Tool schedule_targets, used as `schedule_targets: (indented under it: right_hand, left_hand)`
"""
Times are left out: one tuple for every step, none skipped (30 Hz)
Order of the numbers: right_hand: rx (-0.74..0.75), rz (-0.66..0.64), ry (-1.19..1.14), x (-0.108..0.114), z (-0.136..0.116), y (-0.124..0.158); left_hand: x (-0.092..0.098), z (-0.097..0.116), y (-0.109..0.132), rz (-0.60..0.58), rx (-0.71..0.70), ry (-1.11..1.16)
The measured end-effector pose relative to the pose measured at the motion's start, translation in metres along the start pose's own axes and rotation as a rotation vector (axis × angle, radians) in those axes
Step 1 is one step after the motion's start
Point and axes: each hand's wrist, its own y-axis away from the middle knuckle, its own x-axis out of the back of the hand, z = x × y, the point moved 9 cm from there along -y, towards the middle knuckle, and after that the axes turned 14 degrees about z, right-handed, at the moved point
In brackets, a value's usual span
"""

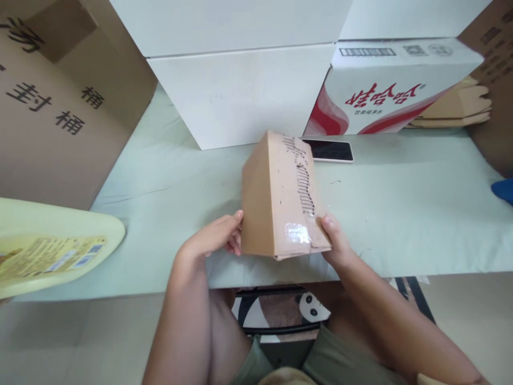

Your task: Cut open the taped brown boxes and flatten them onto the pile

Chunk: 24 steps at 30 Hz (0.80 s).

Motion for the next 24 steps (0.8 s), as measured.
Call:
schedule_targets:
  right_hand:
    - [-0.010,0.002,-0.034,0.002,0.000,-0.001]
    - [-0.014,0.004,-0.061,0.004,-0.001,-0.002]
    - [-0.010,0.005,-0.075,0.005,-0.003,-0.002]
    - [0.001,-0.005,-0.064,0.005,-0.006,-0.002]
    - [0.012,-0.019,-0.050,0.005,-0.009,-0.002]
    - [0.021,-0.037,-0.041,0.003,-0.012,-0.001]
    - [0.022,-0.062,-0.039,0.001,-0.014,0.000]
    - [0.017,-0.089,-0.045,-0.001,-0.015,0.001]
    - [0.013,-0.114,-0.061,-0.004,-0.016,0.002]
    - [0.007,-0.140,-0.085,-0.007,-0.016,0.003]
    - [0.000,-0.163,-0.113,-0.010,-0.016,0.003]
    - [-0.008,-0.185,-0.138,-0.014,-0.015,0.004]
    - [-0.019,-0.202,-0.159,-0.016,-0.014,0.004]
    - [-0.031,-0.210,-0.175,-0.018,-0.013,0.003]
    - [-0.041,-0.216,-0.186,-0.020,-0.012,0.003]
    - [-0.047,-0.216,-0.193,-0.021,-0.012,0.002]
    - [-0.043,-0.215,-0.201,-0.022,-0.012,0.001]
    - [-0.035,-0.218,-0.205,-0.023,-0.014,0.000]
    - [-0.021,-0.223,-0.207,-0.024,-0.016,0.000]
    - [-0.006,-0.230,-0.204,-0.025,-0.019,0.001]
    - [0.007,-0.237,-0.196,-0.026,-0.020,0.001]
    - [0.016,-0.244,-0.181,-0.027,-0.021,0.001]
    - [0.016,-0.245,-0.165,-0.027,-0.020,0.002]
    - [0.007,-0.234,-0.157,-0.026,-0.018,0.001]
  left_hand:
    - [-0.003,0.000,-0.001,-0.032,0.000,-0.037]
    - [-0.003,0.002,-0.002,-0.033,-0.013,-0.061]
    - [0.000,0.005,-0.006,0.005,-0.042,-0.069]
    - [0.006,0.009,-0.010,0.079,-0.088,-0.060]
    - [0.015,0.015,-0.013,0.173,-0.144,-0.035]
    - [0.024,0.020,-0.015,0.277,-0.213,0.005]
    - [0.035,0.027,-0.015,0.388,-0.297,0.060]
    - [0.044,0.033,-0.013,0.490,-0.394,0.127]
    - [0.051,0.038,-0.009,0.560,-0.497,0.194]
    - [0.054,0.043,-0.004,0.590,-0.603,0.249]
    - [0.053,0.048,0.002,0.595,-0.716,0.281]
    - [0.050,0.054,0.008,0.584,-0.827,0.284]
    - [0.045,0.058,0.015,0.570,-0.925,0.263]
    - [0.039,0.061,0.021,0.557,-1.000,0.229]
    - [0.034,0.063,0.026,0.550,-1.049,0.193]
    - [0.030,0.063,0.029,0.554,-1.073,0.164]
    - [0.027,0.063,0.031,0.565,-1.077,0.142]
    - [0.026,0.062,0.032,0.582,-1.073,0.128]
    - [0.026,0.061,0.033,0.604,-1.069,0.120]
    - [0.027,0.061,0.034,0.628,-1.066,0.115]
    - [0.029,0.060,0.035,0.653,-1.063,0.113]
    - [0.030,0.058,0.034,0.676,-1.056,0.112]
    - [0.032,0.057,0.034,0.697,-1.043,0.110]
    - [0.034,0.056,0.033,0.718,-1.026,0.106]
